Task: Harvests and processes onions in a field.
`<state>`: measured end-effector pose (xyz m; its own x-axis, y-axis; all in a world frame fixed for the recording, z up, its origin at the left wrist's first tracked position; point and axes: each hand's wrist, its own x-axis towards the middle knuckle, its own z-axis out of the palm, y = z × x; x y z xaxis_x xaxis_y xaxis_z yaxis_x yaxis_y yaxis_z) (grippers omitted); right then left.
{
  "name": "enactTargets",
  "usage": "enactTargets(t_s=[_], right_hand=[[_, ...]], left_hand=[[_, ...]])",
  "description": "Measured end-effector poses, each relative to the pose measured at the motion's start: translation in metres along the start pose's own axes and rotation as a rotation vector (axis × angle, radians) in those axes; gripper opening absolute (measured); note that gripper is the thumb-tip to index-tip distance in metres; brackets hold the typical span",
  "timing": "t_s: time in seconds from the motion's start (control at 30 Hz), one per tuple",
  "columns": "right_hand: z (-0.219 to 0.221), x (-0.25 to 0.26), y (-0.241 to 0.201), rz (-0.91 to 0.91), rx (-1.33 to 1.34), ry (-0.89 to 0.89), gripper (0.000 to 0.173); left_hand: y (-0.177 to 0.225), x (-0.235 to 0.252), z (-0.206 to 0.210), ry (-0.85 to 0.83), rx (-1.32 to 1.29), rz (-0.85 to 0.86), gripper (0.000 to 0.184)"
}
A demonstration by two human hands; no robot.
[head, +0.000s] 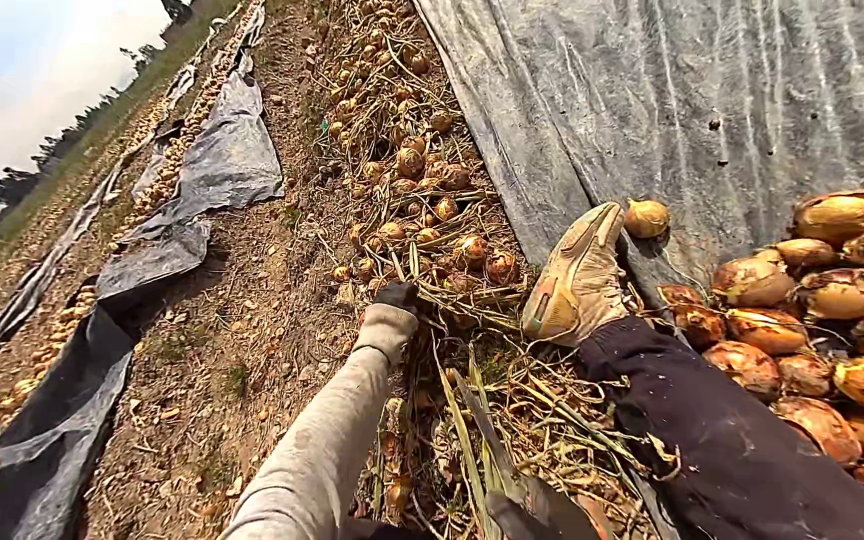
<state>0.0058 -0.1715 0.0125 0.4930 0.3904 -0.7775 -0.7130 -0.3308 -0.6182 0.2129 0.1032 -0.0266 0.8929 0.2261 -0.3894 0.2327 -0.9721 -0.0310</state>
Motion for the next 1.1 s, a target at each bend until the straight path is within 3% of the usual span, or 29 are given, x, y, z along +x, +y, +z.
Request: enactTargets(t_s=[0.17, 0.33, 0.4, 0.47, 0.53, 0.6, 0.67, 0.77, 0.87, 0.93, 1.0, 1.03, 1.1], right_hand=[[-0.006, 0.012, -0.006, -0.072, -0.444, 0.144, 0.084], [0.008, 0.023, -0.01, -0.133, -0.602, 0.209, 0.078], [0.006, 0.032, -0.004, -0.102, -0.678, 0.199, 0.079], [0.001, 0.04, 0.001, -0.043, -0.707, 0.207, 0.084], [-0.003, 0.042, -0.008, 0.067, -0.763, 0.165, 0.089], [-0.004, 0.051, -0.02, 0.118, -0.85, 0.125, 0.09], [-0.003, 0.067, -0.031, 0.114, -0.932, 0.155, 0.091], [0.005, 0.09, -0.046, 0.082, -1.072, 0.227, 0.089], [0.014, 0.1, -0.054, 0.087, -1.151, 0.19, 0.082], [0.017, 0.089, -0.057, 0.082, -1.14, 0.121, 0.081], [0.021, 0.063, -0.056, 0.044, -1.087, 0.07, 0.076], [0.022, 0.049, -0.053, 0.011, -1.042, 0.065, 0.073], [0.02, 0.026, -0.04, -0.095, -0.867, 0.12, 0.066]], left_hand=[[0.003, -0.093, -0.006, 0.289, -0.2, 0.342, 0.025], [0.036, -0.194, -0.002, 0.443, -0.329, 0.604, 0.017], [0.038, -0.214, -0.01, 0.365, -0.554, 0.572, 0.02], [0.028, -0.222, -0.018, 0.303, -0.767, 0.372, 0.028], [0.007, -0.218, -0.014, 0.281, -0.834, 0.122, 0.053], [-0.011, -0.214, 0.0, 0.182, -0.646, -0.115, 0.072], [-0.024, -0.217, 0.02, -0.015, -0.402, -0.246, 0.082], [-0.035, -0.241, 0.049, -0.151, -0.472, -0.193, 0.073], [-0.042, -0.26, 0.078, -0.205, -0.97, -0.092, 0.073], [-0.041, -0.262, 0.088, -0.234, -1.248, -0.032, 0.094], [-0.032, -0.261, 0.086, -0.283, -1.315, 0.056, 0.123], [-0.024, -0.26, 0.083, -0.301, -1.315, 0.103, 0.129], [-0.01, -0.261, 0.073, -0.298, -1.38, 0.226, 0.121]])
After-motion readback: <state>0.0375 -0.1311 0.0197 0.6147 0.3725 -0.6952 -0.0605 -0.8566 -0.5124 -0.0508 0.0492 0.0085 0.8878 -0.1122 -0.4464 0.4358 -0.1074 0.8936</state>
